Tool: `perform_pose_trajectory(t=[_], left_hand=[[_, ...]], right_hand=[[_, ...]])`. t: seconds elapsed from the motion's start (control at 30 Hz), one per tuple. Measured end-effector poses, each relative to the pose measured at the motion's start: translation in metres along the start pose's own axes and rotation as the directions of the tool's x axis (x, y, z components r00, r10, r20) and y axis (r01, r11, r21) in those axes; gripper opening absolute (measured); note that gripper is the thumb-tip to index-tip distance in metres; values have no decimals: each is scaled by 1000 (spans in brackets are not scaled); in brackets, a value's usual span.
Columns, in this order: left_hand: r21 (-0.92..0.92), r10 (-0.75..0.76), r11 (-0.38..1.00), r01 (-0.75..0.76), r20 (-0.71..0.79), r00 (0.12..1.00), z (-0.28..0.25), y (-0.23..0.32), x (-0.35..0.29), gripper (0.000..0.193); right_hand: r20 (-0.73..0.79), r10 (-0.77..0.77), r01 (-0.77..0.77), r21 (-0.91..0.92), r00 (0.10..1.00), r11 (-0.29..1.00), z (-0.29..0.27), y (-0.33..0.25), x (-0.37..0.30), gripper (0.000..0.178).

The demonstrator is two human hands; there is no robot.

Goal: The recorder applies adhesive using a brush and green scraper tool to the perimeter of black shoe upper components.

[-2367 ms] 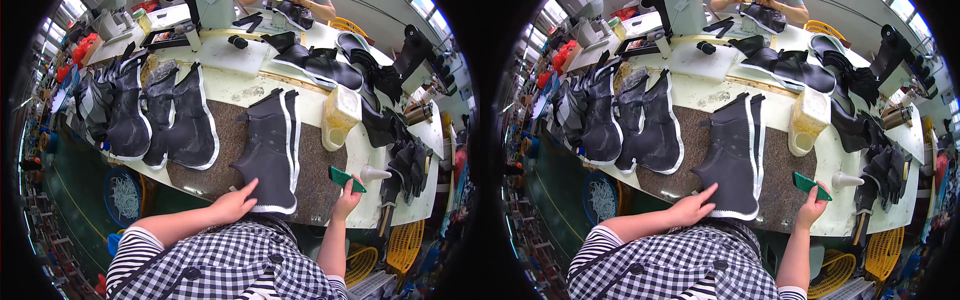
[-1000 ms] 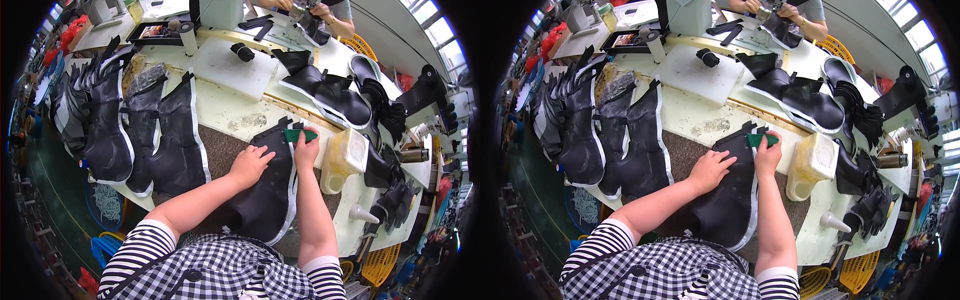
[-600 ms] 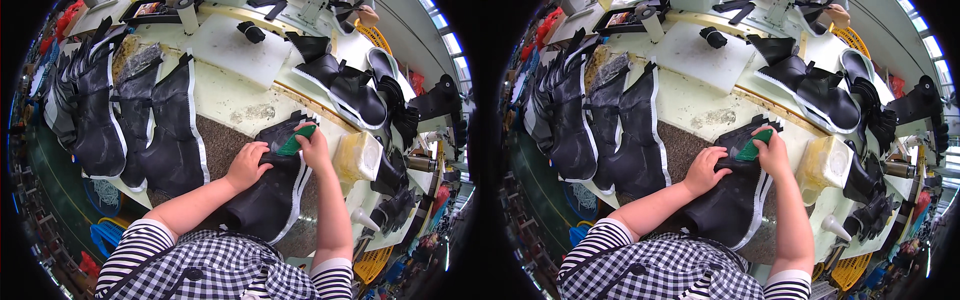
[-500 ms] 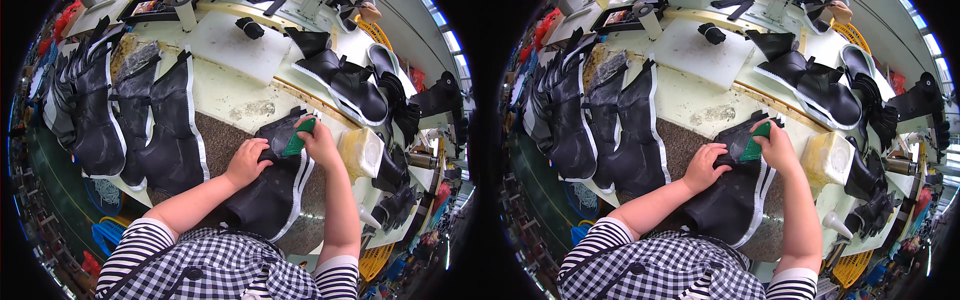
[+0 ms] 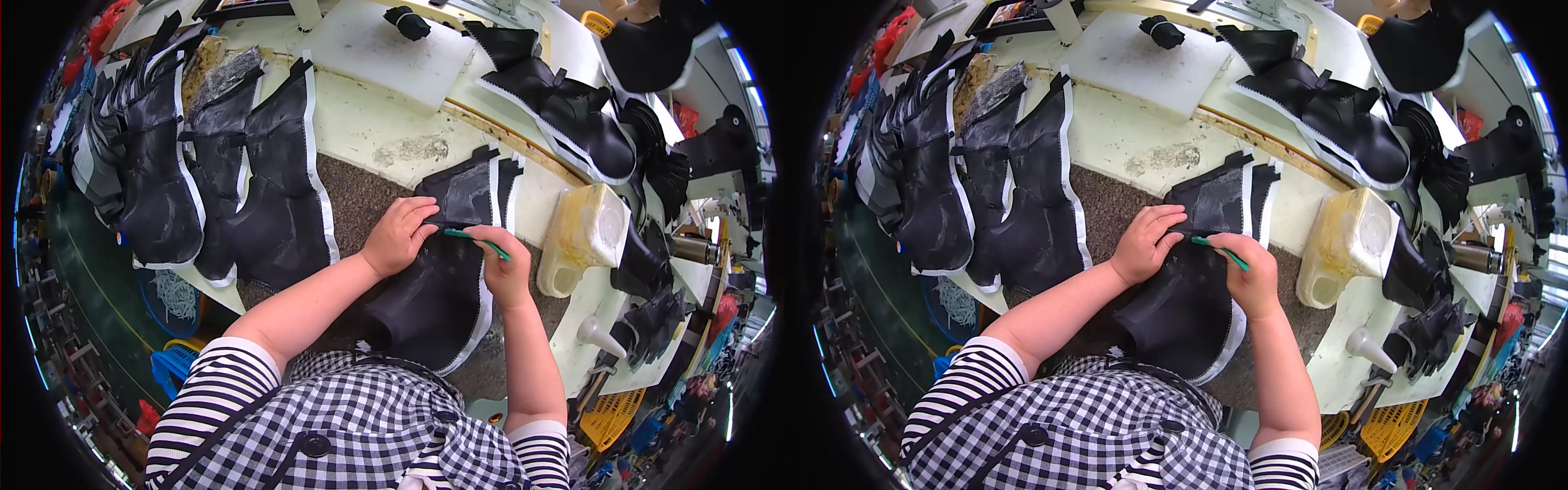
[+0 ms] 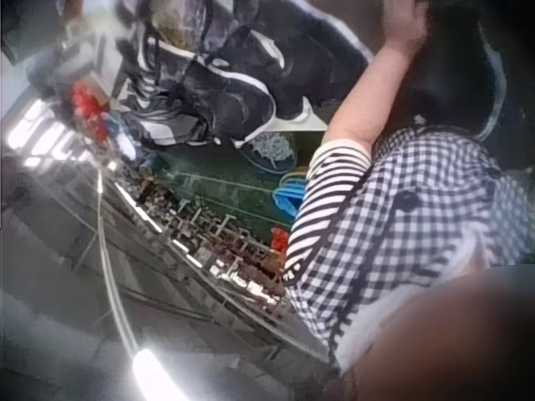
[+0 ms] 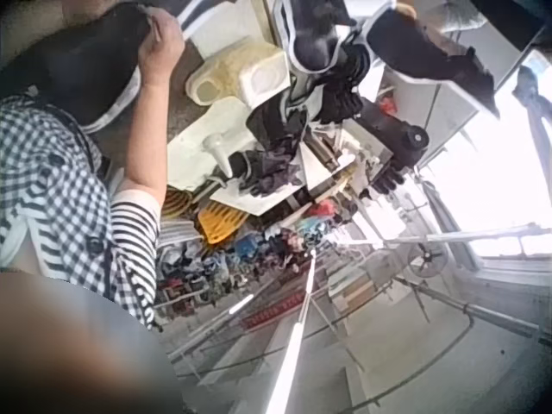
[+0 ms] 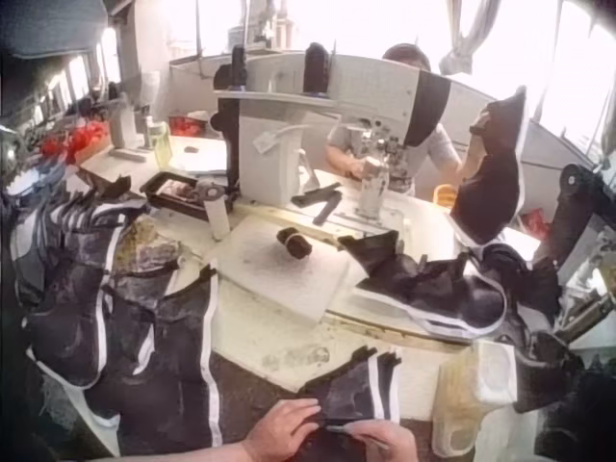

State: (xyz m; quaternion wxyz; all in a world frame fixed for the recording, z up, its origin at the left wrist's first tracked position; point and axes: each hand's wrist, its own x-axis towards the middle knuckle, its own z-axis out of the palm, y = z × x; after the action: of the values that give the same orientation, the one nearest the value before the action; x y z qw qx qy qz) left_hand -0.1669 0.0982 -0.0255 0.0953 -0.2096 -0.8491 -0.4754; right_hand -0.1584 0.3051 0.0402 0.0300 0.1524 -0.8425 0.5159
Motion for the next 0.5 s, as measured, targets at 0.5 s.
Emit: perform_pose_trajectory(t=[0.5], left_hand=[[20, 67, 998, -66, -16, 998, 9, 2, 2, 25]], right_hand=[[-371, 125, -190, -144, 920, 971, -9, 50, 46, 18]])
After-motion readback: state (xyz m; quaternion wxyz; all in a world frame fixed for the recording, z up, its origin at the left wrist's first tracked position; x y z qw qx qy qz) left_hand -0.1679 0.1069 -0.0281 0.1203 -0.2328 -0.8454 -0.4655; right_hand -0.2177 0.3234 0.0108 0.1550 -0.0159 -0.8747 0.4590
